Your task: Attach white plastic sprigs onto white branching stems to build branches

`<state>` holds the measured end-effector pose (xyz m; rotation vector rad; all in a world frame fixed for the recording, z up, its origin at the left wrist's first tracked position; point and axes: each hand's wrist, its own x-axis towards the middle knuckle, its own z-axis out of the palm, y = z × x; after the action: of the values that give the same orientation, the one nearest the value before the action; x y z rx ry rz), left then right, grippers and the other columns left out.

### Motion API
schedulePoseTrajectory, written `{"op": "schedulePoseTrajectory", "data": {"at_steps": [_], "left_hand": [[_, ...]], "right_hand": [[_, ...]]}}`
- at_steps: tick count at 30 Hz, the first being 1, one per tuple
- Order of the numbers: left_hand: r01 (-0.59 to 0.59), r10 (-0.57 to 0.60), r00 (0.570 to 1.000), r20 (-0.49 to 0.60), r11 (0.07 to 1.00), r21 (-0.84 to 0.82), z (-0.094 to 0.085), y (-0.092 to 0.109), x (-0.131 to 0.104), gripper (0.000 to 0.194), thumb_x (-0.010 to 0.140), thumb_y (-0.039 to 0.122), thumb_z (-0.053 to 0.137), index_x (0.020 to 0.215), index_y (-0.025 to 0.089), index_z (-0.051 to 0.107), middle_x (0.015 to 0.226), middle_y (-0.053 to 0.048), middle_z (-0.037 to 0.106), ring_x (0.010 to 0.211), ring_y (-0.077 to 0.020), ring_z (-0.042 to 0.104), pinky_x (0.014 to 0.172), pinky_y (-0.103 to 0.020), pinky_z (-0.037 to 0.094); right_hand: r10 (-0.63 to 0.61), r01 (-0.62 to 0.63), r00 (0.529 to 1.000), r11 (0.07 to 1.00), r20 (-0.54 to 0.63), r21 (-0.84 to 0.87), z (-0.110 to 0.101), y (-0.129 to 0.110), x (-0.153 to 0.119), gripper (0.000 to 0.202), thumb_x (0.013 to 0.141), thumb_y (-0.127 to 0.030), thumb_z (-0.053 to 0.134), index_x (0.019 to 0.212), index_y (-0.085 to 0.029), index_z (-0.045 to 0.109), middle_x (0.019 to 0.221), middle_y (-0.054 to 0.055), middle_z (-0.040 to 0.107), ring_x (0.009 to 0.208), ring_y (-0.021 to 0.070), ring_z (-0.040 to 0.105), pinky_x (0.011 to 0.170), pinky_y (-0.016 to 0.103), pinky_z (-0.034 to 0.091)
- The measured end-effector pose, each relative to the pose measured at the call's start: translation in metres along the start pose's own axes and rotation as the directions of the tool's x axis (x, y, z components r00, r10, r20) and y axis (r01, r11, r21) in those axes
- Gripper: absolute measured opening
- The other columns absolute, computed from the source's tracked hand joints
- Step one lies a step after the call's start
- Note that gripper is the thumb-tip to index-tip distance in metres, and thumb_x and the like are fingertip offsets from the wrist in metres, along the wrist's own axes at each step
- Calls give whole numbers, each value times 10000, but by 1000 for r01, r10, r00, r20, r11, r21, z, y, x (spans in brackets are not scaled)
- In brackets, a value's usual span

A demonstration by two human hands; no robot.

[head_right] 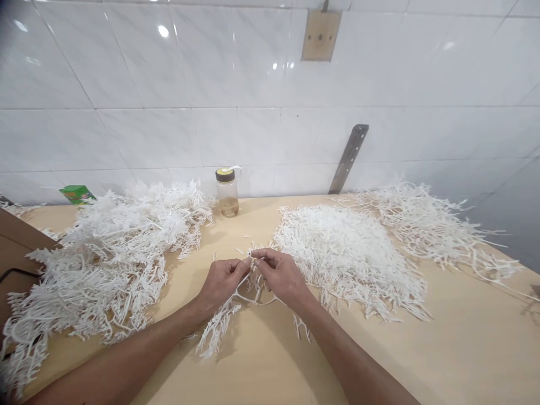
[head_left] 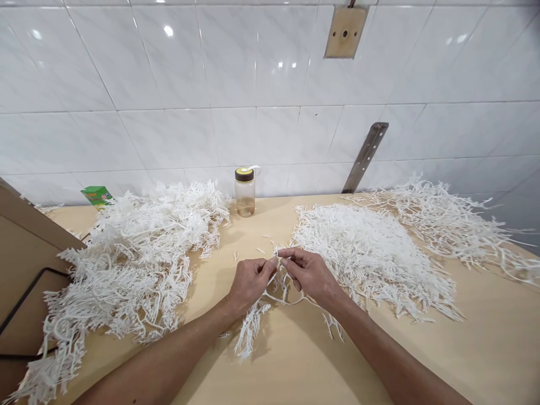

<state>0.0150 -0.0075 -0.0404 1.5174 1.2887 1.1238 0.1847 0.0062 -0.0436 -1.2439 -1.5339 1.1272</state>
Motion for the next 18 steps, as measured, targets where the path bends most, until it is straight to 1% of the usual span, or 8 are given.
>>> {"op": "schedulePoseTrajectory", "data": {"at_steps": [1,3,5,6,9,12,15,18], "left_hand": [[6,-6,999,38,1000,-26,0,0,0,532,842,543,591,484,156,531,487,33,377,485,-88,316,488,-241,234],[28,-19,996,89,995,-99,-1,1,1,470,835,548,602,597,144,637,543,16,479,523,-102,400,507,-232,295],[65,-47,994,98,980,-190,-2,3,2,411,798,534,657,717,134,706,595,1,546,548,-113,448,514,-229,336],[88,-68,993,94,968,-235,-3,4,2,393,773,523,689,747,131,718,590,3,545,536,-107,440,502,-225,334],[163,-140,986,92,925,-344,-5,5,5,369,711,494,759,744,130,710,511,41,455,466,-74,346,453,-214,272],[211,-182,977,109,890,-404,-5,3,7,367,672,481,795,706,132,685,486,57,424,445,-60,320,445,-214,251],[227,-193,974,120,860,-458,-4,3,7,363,651,460,818,685,132,667,497,54,457,456,-60,365,456,-209,280],[257,-214,966,143,799,-544,-3,7,6,366,629,440,841,714,137,656,571,27,566,502,-83,474,506,-219,376]], "right_hand": [[-2,2,1000,1000,16,11,0,0,0,330,823,-429,626,1043,-193,699,537,-50,538,396,100,462,401,237,403],[3,-5,999,999,49,41,1,-1,0,317,834,-428,622,1042,-196,680,549,-53,531,399,96,449,402,236,398],[4,-8,998,997,59,75,2,-2,-1,299,838,-440,624,1008,-197,661,592,-47,544,399,86,430,393,232,386],[1,-6,998,996,57,90,2,-3,-1,289,836,-445,629,983,-197,650,617,-44,550,400,79,420,387,229,378],[16,-19,1000,992,23,121,6,-6,-2,276,816,-442,654,923,-193,602,665,-40,563,405,69,409,375,220,369],[63,-60,998,990,-18,128,11,-7,-3,279,802,-431,664,902,-192,561,646,-44,560,412,79,427,369,221,379],[67,-64,997,990,-24,129,15,-5,-4,259,796,-414,665,876,-201,541,635,-49,555,420,90,443,368,227,394],[61,-61,998,991,1,121,18,-3,-5,216,798,-382,657,819,-209,530,598,-61,524,425,91,438,378,225,395]]}}
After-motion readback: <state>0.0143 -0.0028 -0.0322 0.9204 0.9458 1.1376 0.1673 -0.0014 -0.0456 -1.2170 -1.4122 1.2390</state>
